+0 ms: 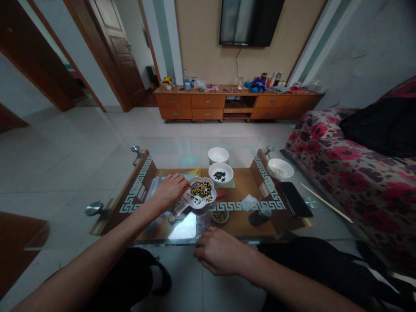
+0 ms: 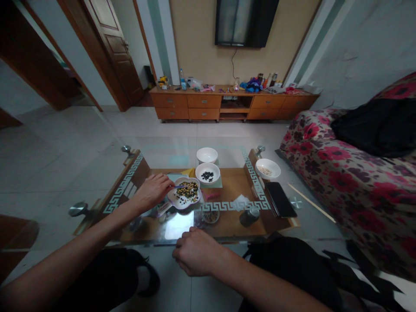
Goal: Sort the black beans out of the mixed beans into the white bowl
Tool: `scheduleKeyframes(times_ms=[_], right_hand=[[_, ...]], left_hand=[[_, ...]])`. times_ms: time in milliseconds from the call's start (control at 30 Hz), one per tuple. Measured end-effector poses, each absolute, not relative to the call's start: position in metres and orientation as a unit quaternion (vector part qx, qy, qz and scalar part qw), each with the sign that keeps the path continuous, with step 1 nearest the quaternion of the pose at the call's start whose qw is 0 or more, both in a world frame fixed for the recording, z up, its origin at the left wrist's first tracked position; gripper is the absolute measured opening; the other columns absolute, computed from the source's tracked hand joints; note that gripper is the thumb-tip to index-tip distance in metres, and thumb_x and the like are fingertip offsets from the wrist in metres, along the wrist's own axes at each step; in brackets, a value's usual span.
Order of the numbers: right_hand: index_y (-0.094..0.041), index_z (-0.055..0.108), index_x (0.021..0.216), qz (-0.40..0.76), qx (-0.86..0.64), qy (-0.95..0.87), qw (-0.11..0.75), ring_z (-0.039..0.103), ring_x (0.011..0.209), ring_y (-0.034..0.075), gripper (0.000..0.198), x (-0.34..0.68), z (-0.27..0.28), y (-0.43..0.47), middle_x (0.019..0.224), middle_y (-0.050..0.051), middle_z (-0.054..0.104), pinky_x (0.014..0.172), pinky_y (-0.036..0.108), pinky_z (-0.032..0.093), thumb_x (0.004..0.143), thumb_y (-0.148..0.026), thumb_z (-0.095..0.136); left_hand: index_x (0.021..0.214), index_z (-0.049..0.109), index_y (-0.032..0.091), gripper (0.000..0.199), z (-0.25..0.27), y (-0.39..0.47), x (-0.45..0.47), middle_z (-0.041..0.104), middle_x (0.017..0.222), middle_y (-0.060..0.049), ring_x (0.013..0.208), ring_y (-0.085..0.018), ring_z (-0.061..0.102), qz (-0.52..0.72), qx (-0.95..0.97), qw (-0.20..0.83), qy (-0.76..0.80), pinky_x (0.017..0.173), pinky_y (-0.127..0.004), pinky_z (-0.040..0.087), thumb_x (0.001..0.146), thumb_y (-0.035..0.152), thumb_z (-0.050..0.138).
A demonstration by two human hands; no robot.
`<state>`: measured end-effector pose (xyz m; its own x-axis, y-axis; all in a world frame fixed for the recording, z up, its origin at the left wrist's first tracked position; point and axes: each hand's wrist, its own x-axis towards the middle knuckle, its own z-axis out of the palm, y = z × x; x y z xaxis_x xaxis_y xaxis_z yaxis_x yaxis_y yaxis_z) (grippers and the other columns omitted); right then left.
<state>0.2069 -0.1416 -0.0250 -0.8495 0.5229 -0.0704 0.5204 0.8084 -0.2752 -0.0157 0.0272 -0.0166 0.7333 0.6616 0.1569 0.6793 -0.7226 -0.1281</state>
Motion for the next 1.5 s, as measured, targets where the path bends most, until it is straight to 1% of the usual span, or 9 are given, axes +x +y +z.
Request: scheduleKeyframes(times_ms=[100, 200, 300, 567, 667, 833, 1067, 1300, 1500], right_hand=[[-0.017, 0.073, 0.095, 0.14, -0.27, -0.953, 0.005, 0.067, 0.088, 0.022, 0.015, 0.206, -0.031, -0.142, 0.094, 0.003, 0.074, 0.078, 0.038, 0.044, 0.101, -0.029, 0.066], [-0.017, 0.072, 0.094, 0.143, -0.267, -0.953, 0.009, 0.067, 0.087, 0.022, 0.015, 0.206, -0.031, -0.143, 0.094, 0.003, 0.074, 0.077, 0.038, 0.044, 0.101, -0.029, 0.066], [-0.017, 0.072, 0.094, 0.146, -0.265, -0.953, 0.005, 0.067, 0.086, 0.023, 0.015, 0.206, -0.029, -0.144, 0.096, 0.004, 0.075, 0.077, 0.039, 0.044, 0.101, -0.029, 0.066], [-0.018, 0.072, 0.096, 0.144, -0.261, -0.954, -0.019, 0.068, 0.088, 0.023, 0.015, 0.204, -0.029, -0.143, 0.098, 0.002, 0.075, 0.077, 0.04, 0.044, 0.102, -0.031, 0.065], [-0.018, 0.071, 0.096, 0.146, -0.261, -0.954, -0.014, 0.068, 0.086, 0.022, 0.015, 0.204, -0.029, -0.144, 0.097, 0.002, 0.075, 0.077, 0.04, 0.044, 0.102, -0.03, 0.064], [-0.019, 0.071, 0.094, 0.14, -0.261, -0.955, -0.012, 0.067, 0.083, 0.022, 0.014, 0.204, -0.028, -0.146, 0.095, 0.002, 0.074, 0.073, 0.041, 0.044, 0.101, -0.03, 0.065], [-0.018, 0.07, 0.09, 0.136, -0.253, -0.957, 0.026, 0.066, 0.079, 0.022, 0.013, 0.205, -0.034, -0.146, 0.09, 0.002, 0.074, 0.07, 0.04, 0.043, 0.098, -0.028, 0.066], [-0.019, 0.07, 0.091, 0.125, -0.257, -0.958, 0.017, 0.066, 0.08, 0.022, 0.014, 0.205, -0.029, -0.146, 0.091, 0.002, 0.074, 0.071, 0.041, 0.043, 0.099, -0.028, 0.066], [-0.018, 0.071, 0.092, 0.139, -0.259, -0.956, 0.012, 0.066, 0.08, 0.022, 0.015, 0.205, -0.031, -0.146, 0.091, 0.002, 0.074, 0.074, 0.04, 0.043, 0.1, -0.029, 0.065]], left_hand=[[0.107, 0.074, 0.021, 0.01, -0.022, 0.025, -0.013, 0.074, 0.102, -0.006, 0.103, -0.028, 0.061, -0.022, -0.937, 0.102, -0.332, 0.086, -0.039, 0.039, 0.104, 0.024, 0.065], [0.1, 0.075, 0.021, 0.006, -0.019, 0.024, -0.012, 0.075, 0.098, -0.007, 0.102, -0.028, 0.061, 0.006, -0.953, 0.103, -0.286, 0.087, -0.04, 0.038, 0.1, 0.018, 0.069], [0.095, 0.076, 0.02, 0.009, -0.014, 0.023, -0.009, 0.075, 0.096, -0.008, 0.1, -0.028, 0.063, 0.01, -0.952, 0.094, -0.292, 0.088, -0.041, 0.038, 0.098, 0.016, 0.069], [0.108, 0.081, 0.024, 0.021, -0.02, 0.02, 0.004, 0.077, 0.1, -0.007, 0.099, -0.027, 0.067, -0.035, -0.921, -0.042, -0.386, 0.087, -0.041, 0.042, 0.1, 0.024, 0.062], [0.111, 0.082, 0.025, 0.024, -0.025, 0.017, 0.01, 0.077, 0.099, -0.008, 0.099, -0.028, 0.067, -0.044, -0.91, -0.071, -0.407, 0.086, -0.041, 0.042, 0.099, 0.027, 0.061], [0.107, 0.083, 0.025, 0.025, -0.028, 0.014, 0.017, 0.076, 0.093, -0.008, 0.096, -0.028, 0.066, -0.029, -0.91, -0.056, -0.409, 0.083, -0.04, 0.04, 0.099, 0.028, 0.06], [0.1, 0.084, 0.026, 0.026, -0.031, 0.014, 0.017, 0.075, 0.086, -0.008, 0.091, -0.028, 0.064, -0.018, -0.917, -0.028, -0.397, 0.079, -0.039, 0.036, 0.098, 0.028, 0.058], [0.098, 0.083, 0.026, 0.026, -0.034, 0.014, 0.018, 0.076, 0.088, -0.008, 0.094, -0.028, 0.064, -0.026, -0.917, -0.035, -0.396, 0.08, -0.039, 0.036, 0.099, 0.029, 0.058], [0.101, 0.083, 0.025, 0.027, -0.035, 0.014, 0.018, 0.077, 0.093, -0.008, 0.099, -0.029, 0.065, -0.031, -0.916, -0.048, -0.398, 0.083, -0.041, 0.038, 0.1, 0.029, 0.057]])
